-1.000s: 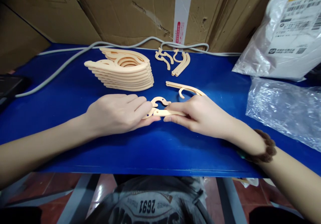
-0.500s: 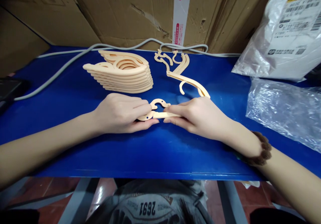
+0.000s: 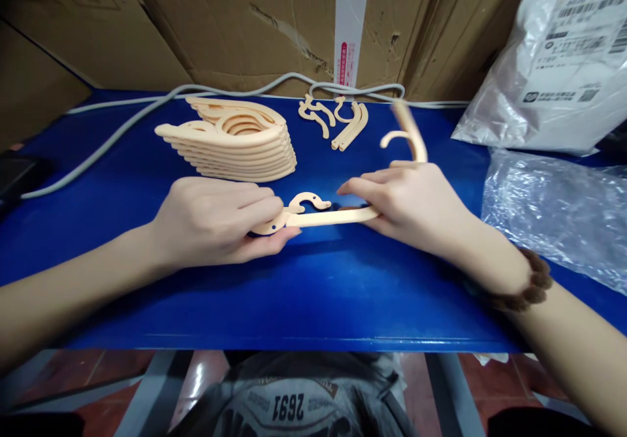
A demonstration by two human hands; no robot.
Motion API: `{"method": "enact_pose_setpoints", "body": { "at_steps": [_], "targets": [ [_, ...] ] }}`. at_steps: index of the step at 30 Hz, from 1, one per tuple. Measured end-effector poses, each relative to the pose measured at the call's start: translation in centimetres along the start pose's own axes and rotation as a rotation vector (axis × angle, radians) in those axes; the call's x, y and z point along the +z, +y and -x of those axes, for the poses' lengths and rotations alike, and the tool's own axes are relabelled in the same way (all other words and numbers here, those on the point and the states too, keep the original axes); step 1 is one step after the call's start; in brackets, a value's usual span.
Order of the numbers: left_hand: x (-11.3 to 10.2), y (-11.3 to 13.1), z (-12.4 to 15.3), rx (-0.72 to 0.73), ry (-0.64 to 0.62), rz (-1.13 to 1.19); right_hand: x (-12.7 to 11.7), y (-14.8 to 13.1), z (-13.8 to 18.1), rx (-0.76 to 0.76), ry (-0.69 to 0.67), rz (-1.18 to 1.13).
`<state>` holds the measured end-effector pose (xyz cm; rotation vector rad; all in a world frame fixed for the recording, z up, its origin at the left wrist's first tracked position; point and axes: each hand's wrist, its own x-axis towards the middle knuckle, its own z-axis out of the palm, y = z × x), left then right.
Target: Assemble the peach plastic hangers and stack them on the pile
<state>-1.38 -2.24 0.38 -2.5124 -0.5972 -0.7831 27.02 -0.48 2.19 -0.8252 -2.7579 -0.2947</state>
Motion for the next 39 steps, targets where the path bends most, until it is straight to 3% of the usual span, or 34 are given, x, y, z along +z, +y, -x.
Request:
{"method": "enact_pose_setpoints", "body": {
  "at_steps": [4, 9, 13, 22, 34, 39],
  "targets": [
    [-0.4, -0.1, 0.0, 0.036, -0.03, 0.054, 0.0, 1.3, -0.2, 0.1, 0.055, 0.038],
    [-0.3, 0.2, 0.3, 0.11, -0.026, 0.177, 0.1, 2.0, -0.4, 0.093, 0.131, 0.097],
    [0.1, 0.6, 0.9, 0.116, 0.027, 0.288, 0.2, 2.4, -0.1, 0.241, 0.196, 0.183],
    [0.5, 0.3, 0.9, 0.101, 0.005, 0.256, 0.7, 2.3, -0.4, 0.394, 0.213, 0.162],
    [0.7, 0.4, 1.2, 0.117, 0.023, 0.306, 1.2, 2.5, -0.3, 0.373, 0.108, 0.231],
    [0.7, 0.3, 1.2, 0.125, 0.025, 0.319, 1.0, 2.4, -0.4, 0.407, 0.127, 0.29]
  ]
}}
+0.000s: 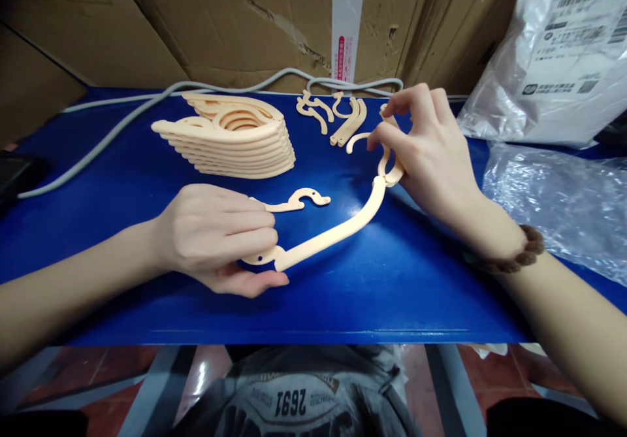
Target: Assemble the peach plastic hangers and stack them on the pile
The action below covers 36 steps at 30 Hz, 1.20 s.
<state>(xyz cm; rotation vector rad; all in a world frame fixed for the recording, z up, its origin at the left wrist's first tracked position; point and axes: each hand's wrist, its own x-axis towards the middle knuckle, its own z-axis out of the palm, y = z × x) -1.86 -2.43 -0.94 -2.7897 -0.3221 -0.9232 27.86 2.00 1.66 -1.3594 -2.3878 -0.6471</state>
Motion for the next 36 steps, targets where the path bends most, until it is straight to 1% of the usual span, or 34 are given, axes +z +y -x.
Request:
{"method": "enact_pose_setpoints", "body": {
  "at_steps": [4, 7, 11, 17, 22, 28, 32, 36],
  "targets": [
    [-0.2, 0.3, -0.2, 0.021, -0.009, 0.078, -0.7, -0.3, 0.1, 0.042, -0.008, 0.038],
    [-0.3, 0.5, -0.5, 0.034, -0.028, 0.128, -1.1, -0.3, 0.2, 0.012, -0.014, 0.015],
    [-0.5, 0.5, -0.8, 0.047, -0.073, 0.142, -0.9, -0.2, 0.5, -0.037, -0.092, -0.038],
    [-0.8, -0.3, -0.9, 0.073, -0.116, 0.142, -0.4, -0.3, 0.7, 0.002, -0.179, -0.057],
    [-0.6, -0.7, -0.9, 0.091, -0.133, 0.112, -0.4, -0.7, 0.4, 0.022, -0.259, -0.078],
    [-0.2, -0.8, -0.9, 0.046, -0.199, 0.1, 0.0, -0.5, 0.3, -0.054, -0.216, -0.099],
    [-0.1, -0.7, -1.1, 0.014, -0.245, 0.074, 0.3, -0.3, 0.4, -0.137, -0.251, -0.082],
    [0.0, -0.5, -1.3, -0.024, -0.2, 0.043, 0.6, -0.1, 0.4, -0.181, -0.226, -0.082]
  ]
}}
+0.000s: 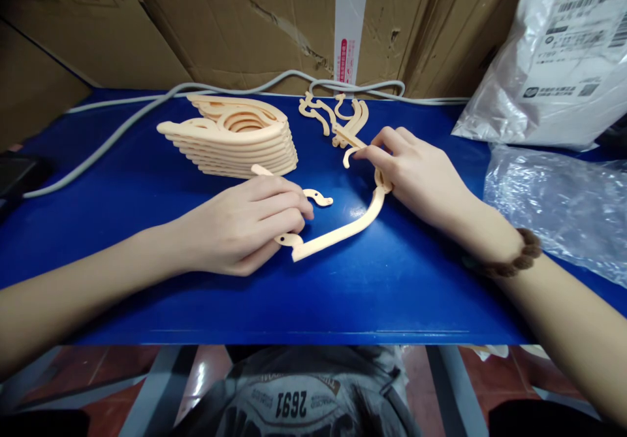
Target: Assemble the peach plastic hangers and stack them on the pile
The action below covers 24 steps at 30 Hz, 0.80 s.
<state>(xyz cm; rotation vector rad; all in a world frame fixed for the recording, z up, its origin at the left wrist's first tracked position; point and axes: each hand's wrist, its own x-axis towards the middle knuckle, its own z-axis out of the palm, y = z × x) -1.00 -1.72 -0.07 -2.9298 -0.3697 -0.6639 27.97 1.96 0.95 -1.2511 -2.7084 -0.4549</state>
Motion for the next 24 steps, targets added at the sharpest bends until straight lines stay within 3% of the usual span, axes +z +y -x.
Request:
{"method": "enact_pose_setpoints", "body": {
  "at_steps": [11, 17, 24],
  "targets": [
    [0.56, -0.4, 0.4, -0.082, 0.069, -0.187, 0.07, 0.19, 0.13, 0.004, 0.045, -0.069],
    [0.27, -0.22, 0.2, -0.104, 0.063, -0.18, 0.09, -0.05, 0.07, 0.065, 0.052, -0.211],
    [0.7, -0.28, 0.24, -0.093, 0.01, -0.098, 0.15, -0.4, 0.0, 0.118, 0.079, -0.19]
  ]
}}
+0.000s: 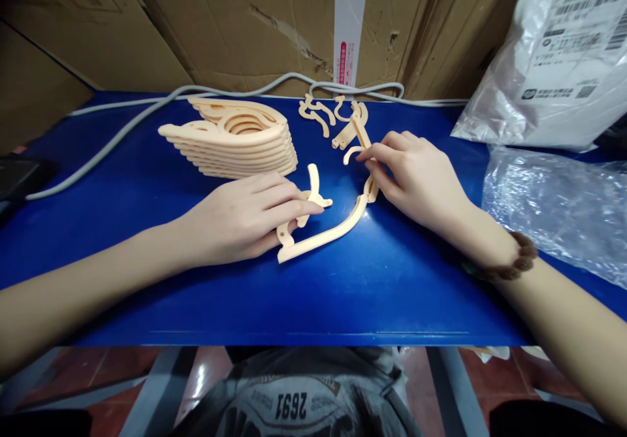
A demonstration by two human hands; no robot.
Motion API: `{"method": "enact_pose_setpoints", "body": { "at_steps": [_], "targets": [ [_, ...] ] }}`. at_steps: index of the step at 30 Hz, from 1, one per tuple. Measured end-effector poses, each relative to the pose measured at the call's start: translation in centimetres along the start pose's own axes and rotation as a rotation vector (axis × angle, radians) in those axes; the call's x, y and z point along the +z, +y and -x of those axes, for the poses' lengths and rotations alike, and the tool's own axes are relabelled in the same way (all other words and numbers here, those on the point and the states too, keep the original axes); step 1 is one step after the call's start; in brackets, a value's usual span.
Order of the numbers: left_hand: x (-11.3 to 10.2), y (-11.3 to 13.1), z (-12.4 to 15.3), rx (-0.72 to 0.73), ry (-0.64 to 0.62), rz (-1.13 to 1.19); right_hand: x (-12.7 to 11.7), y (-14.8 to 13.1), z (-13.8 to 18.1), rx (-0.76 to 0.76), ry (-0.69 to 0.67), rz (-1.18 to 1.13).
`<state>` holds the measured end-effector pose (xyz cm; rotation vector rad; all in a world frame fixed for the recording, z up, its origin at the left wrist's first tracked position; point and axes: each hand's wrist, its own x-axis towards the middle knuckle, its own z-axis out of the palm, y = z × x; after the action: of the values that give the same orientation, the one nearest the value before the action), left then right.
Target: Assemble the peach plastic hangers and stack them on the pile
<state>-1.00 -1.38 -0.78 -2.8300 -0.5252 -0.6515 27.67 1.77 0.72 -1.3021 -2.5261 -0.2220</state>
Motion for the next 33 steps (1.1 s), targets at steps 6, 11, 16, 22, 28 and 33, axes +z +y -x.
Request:
{"method": "enact_pose_setpoints", "body": {
  "at_steps": [6, 11, 16, 22, 28, 33],
  "targets": [
    [0.06, -0.19, 0.18, 0.058, -0.072, 0.066, -0.21, -0.22, 0.06, 0.034, -0.029, -0.021],
    [0.05, -0.2, 0.25, 0.044, -0.074, 0.113, -0.12, -0.19, 0.11, 0.03, -0.012, -0.027],
    [0.01, -0.03, 0.35, 0.038, -0.026, 0.13, -0.18, -0.25, 0.01, 0.026, -0.023, -0.035],
    [-0.24, 0.47, 0.2, 0.004, -0.079, 0.084, -0.1, -0.08, 0.0, 0.043, -0.005, -0.036],
    [0.09, 0.61, 0.14, -0.001, -0.081, 0.026, -0.1, 0.19, 0.07, 0.065, 0.001, -0.067],
    [0.04, 0.54, 0.13, 0.009, -0.067, 0.019, -0.15, 0.33, 0.06, 0.049, -0.001, -0.082]
  ]
}}
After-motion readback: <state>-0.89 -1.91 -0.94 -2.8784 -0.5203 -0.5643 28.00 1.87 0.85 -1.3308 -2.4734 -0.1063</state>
